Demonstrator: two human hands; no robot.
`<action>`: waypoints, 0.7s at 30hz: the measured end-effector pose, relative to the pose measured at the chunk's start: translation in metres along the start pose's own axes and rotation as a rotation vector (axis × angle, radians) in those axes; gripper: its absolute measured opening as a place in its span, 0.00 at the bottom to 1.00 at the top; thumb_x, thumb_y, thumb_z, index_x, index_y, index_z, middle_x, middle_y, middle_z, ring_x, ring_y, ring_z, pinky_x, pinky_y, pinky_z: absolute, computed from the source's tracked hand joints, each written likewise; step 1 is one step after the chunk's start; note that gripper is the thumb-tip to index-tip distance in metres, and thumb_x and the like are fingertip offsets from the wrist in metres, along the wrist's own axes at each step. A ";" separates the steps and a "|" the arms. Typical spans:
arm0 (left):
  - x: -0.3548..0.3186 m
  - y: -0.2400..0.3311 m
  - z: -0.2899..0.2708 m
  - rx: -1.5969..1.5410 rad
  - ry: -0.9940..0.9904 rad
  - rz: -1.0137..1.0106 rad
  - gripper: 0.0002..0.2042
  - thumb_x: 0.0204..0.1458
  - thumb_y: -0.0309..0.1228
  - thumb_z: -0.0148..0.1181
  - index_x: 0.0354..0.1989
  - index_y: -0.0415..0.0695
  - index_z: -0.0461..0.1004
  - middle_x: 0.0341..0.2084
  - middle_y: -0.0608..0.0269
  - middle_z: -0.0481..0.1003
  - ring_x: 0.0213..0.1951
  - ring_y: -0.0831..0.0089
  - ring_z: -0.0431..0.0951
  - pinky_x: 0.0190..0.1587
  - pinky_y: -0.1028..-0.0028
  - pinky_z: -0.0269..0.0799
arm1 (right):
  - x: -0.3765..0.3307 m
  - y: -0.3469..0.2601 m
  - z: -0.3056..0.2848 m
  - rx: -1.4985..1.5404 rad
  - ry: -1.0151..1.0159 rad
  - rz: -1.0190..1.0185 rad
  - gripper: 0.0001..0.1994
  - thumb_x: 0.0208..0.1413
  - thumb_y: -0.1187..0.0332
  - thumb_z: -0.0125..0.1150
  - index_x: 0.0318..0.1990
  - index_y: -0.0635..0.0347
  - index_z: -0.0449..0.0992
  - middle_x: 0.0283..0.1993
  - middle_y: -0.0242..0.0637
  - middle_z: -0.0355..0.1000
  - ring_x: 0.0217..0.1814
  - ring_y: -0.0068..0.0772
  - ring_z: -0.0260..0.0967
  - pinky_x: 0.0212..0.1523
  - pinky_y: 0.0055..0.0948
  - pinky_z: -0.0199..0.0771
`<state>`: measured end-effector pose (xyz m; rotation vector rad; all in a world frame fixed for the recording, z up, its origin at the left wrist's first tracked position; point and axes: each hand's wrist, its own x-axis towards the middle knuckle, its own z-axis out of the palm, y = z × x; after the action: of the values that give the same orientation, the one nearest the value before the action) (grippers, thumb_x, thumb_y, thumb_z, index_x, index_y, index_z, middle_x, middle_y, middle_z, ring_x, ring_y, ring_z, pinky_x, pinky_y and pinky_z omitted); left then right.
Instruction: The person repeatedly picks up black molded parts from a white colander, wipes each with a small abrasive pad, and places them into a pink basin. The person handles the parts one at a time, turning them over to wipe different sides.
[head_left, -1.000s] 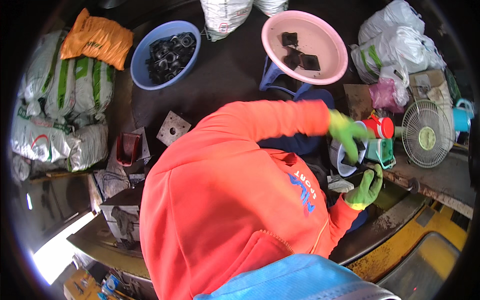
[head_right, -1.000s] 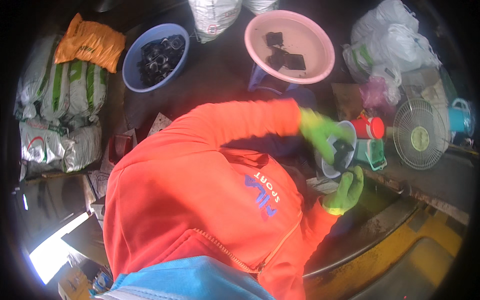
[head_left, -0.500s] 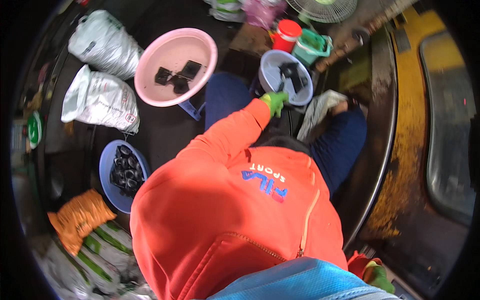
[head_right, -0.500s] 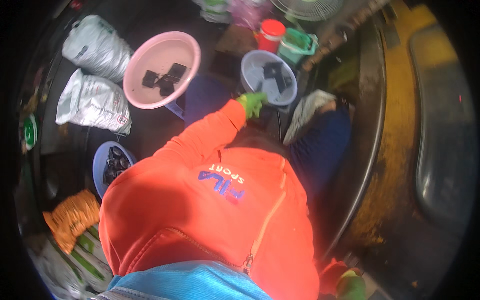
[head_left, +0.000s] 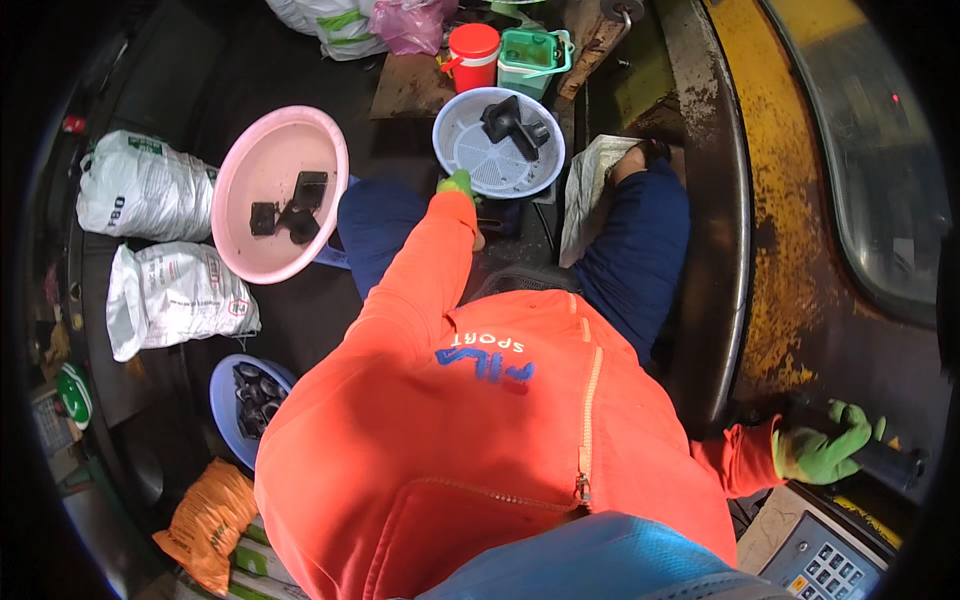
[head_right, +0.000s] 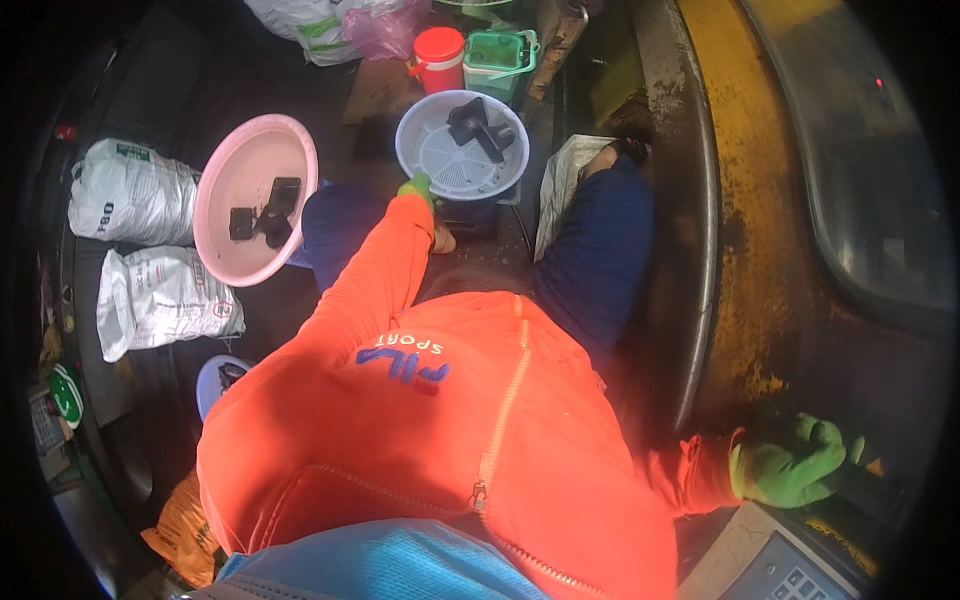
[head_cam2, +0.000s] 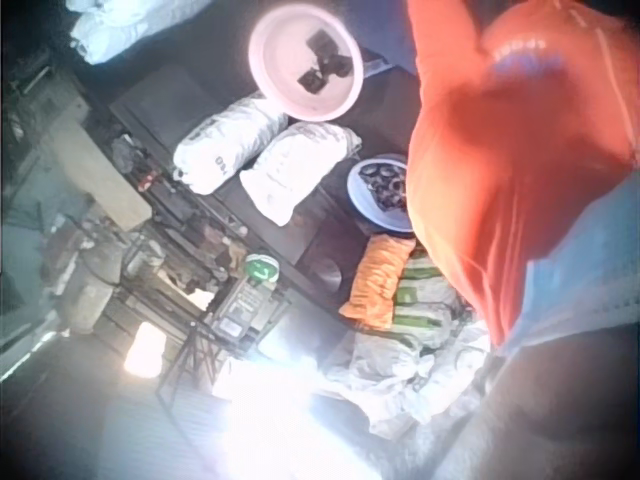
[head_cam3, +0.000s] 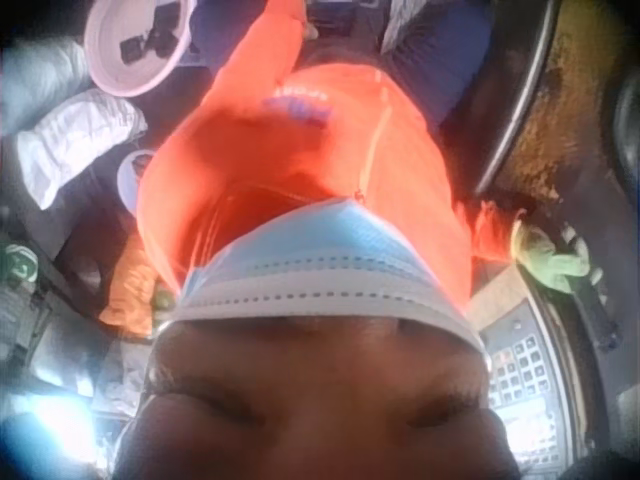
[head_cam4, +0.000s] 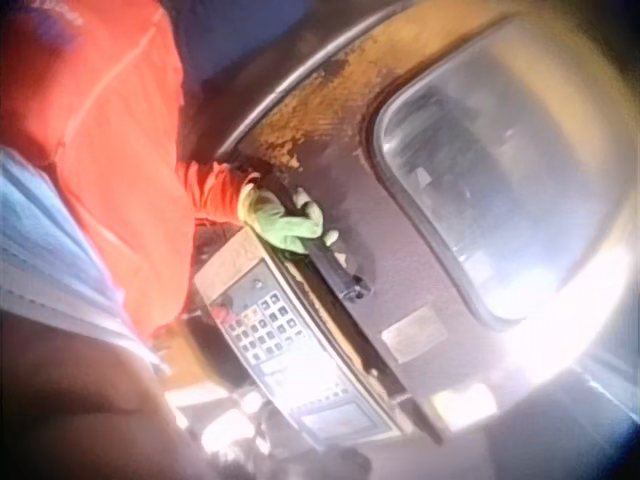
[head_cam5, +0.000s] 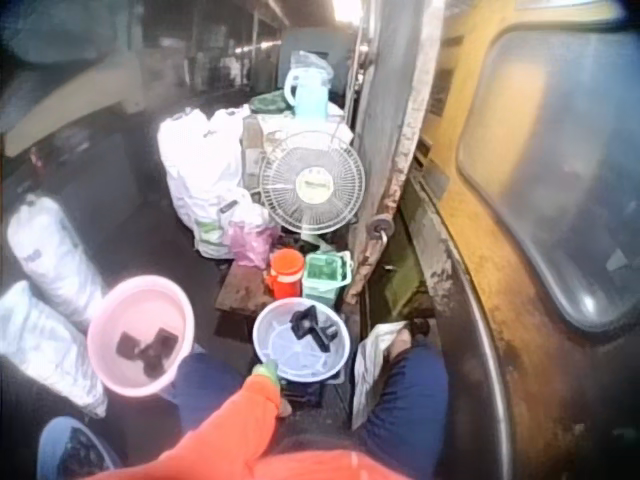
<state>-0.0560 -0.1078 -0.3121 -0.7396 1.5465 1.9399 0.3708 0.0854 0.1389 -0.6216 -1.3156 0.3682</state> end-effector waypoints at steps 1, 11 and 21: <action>0.001 -0.003 -0.004 0.018 -0.002 0.007 0.14 0.52 0.38 0.56 0.36 0.36 0.73 0.19 0.54 0.71 0.18 0.63 0.70 0.20 0.66 0.64 | 0.004 0.006 0.010 -0.088 -0.069 -0.217 0.09 0.60 0.74 0.51 0.42 0.70 0.73 0.25 0.37 0.67 0.19 0.25 0.60 0.25 0.24 0.68; 0.030 -0.025 -0.013 -0.018 -0.085 -0.039 0.16 0.49 0.34 0.62 0.46 0.44 0.74 0.25 0.61 0.75 0.19 0.66 0.70 0.21 0.63 0.64 | 0.023 0.075 0.163 0.454 -0.270 0.199 0.14 0.65 0.64 0.48 0.52 0.64 0.70 0.34 0.32 0.69 0.34 0.27 0.66 0.36 0.29 0.68; -0.004 0.007 -0.026 0.049 0.143 0.045 0.18 0.47 0.50 0.66 0.33 0.49 0.72 0.19 0.65 0.70 0.16 0.72 0.66 0.16 0.70 0.58 | 0.038 0.091 0.291 0.126 -0.371 0.119 0.13 0.52 0.70 0.63 0.43 0.56 0.68 0.29 0.29 0.68 0.24 0.21 0.65 0.27 0.23 0.67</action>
<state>-0.0560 -0.1345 -0.3094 -0.8457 1.7032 1.9099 0.1064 0.2413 0.1495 -0.5425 -1.5971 0.6836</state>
